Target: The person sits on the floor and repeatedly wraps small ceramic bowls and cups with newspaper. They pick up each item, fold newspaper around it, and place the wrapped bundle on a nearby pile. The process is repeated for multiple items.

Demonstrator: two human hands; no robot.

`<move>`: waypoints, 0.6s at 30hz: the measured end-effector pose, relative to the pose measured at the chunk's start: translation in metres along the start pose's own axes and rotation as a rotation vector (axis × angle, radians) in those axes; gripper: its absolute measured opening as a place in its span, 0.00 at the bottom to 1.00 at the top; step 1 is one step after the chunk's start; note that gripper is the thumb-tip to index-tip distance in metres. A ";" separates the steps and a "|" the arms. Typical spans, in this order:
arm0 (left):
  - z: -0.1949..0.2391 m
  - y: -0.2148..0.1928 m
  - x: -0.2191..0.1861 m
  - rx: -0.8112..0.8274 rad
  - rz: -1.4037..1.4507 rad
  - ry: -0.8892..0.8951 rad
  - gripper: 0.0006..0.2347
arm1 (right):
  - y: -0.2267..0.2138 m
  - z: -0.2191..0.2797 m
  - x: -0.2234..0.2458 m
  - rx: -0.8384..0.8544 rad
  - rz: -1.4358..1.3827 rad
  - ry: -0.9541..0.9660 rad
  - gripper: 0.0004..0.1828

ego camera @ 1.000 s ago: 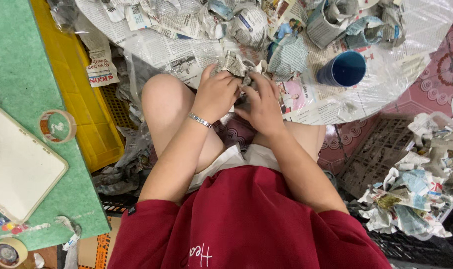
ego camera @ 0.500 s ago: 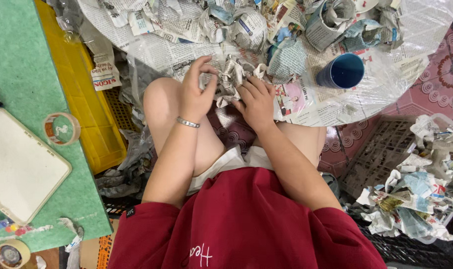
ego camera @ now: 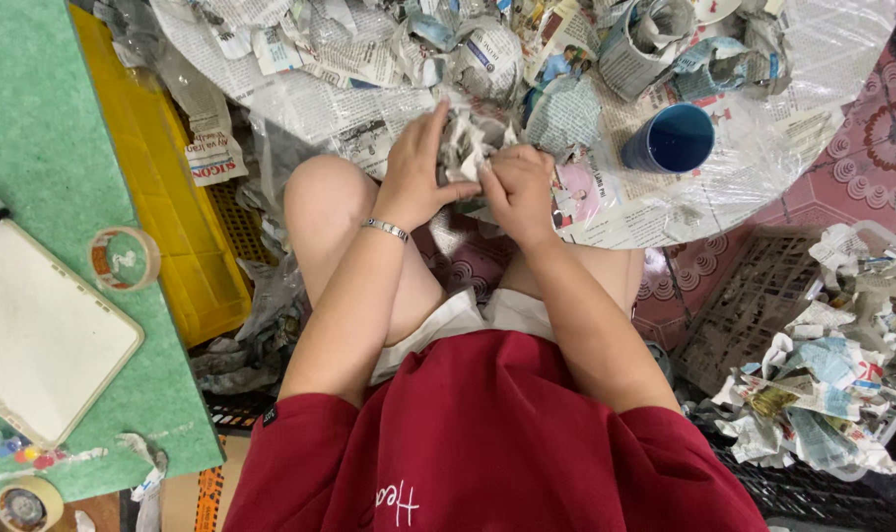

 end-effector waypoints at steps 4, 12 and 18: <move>-0.005 -0.006 -0.017 -0.030 -0.023 -0.014 0.53 | -0.010 0.005 0.002 0.061 -0.106 -0.078 0.06; 0.009 -0.002 -0.037 0.029 -0.221 0.240 0.47 | -0.010 0.012 0.003 0.141 -0.253 -0.075 0.04; 0.002 0.001 -0.027 0.141 -0.143 0.075 0.43 | -0.017 0.038 0.005 -0.123 -0.234 0.046 0.18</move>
Point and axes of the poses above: each hand's wrist, its own z-axis away from the middle knuckle, its own y-axis out of the palm, x = y × z, the point moved 6 cm from there along -z, towards the middle knuckle, and after that the axes turned 12 degrees about -y, right-handed, at the moved point
